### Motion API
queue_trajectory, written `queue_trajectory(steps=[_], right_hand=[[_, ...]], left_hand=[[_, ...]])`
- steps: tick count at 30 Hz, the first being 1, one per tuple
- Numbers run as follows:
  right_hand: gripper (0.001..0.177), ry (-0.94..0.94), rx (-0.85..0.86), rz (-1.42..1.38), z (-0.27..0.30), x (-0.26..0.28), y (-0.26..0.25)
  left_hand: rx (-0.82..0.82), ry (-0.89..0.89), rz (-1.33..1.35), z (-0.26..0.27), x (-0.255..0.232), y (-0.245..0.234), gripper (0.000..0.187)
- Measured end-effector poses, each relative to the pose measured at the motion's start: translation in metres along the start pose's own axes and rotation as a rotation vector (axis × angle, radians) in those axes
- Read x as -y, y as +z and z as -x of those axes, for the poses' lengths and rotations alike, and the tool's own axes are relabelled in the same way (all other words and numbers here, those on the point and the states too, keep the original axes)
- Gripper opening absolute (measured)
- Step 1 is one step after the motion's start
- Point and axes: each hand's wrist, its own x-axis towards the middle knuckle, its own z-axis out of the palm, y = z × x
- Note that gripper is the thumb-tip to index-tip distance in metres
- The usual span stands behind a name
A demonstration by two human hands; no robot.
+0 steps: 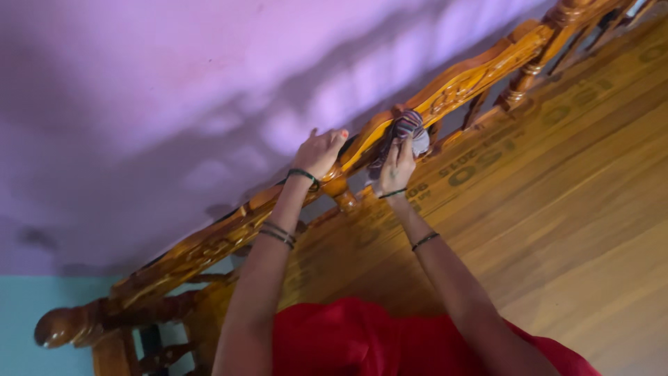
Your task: The person wipes the wooden bed frame with a cloth, moving along the headboard and side rails. The person uses a cloth to clean the carved wooden surfaces of the bed frame.
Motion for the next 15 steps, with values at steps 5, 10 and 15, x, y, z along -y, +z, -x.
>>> queue_trajectory(steps=[5,10,15], right_hand=[[0.05,0.049,0.085,0.023,0.057,0.035,0.012],[0.041,-0.008,0.219,0.069,0.11,0.035,0.012],[0.041,-0.162,0.41,0.05,0.105,-0.009,-0.011]], left_hand=[[-0.072,0.026,0.086,-0.003,-0.002,0.004,0.076],[-0.153,-0.036,0.197,0.002,-0.004,0.001,0.074],[-0.291,0.026,0.314,0.0,0.004,0.016,0.076]])
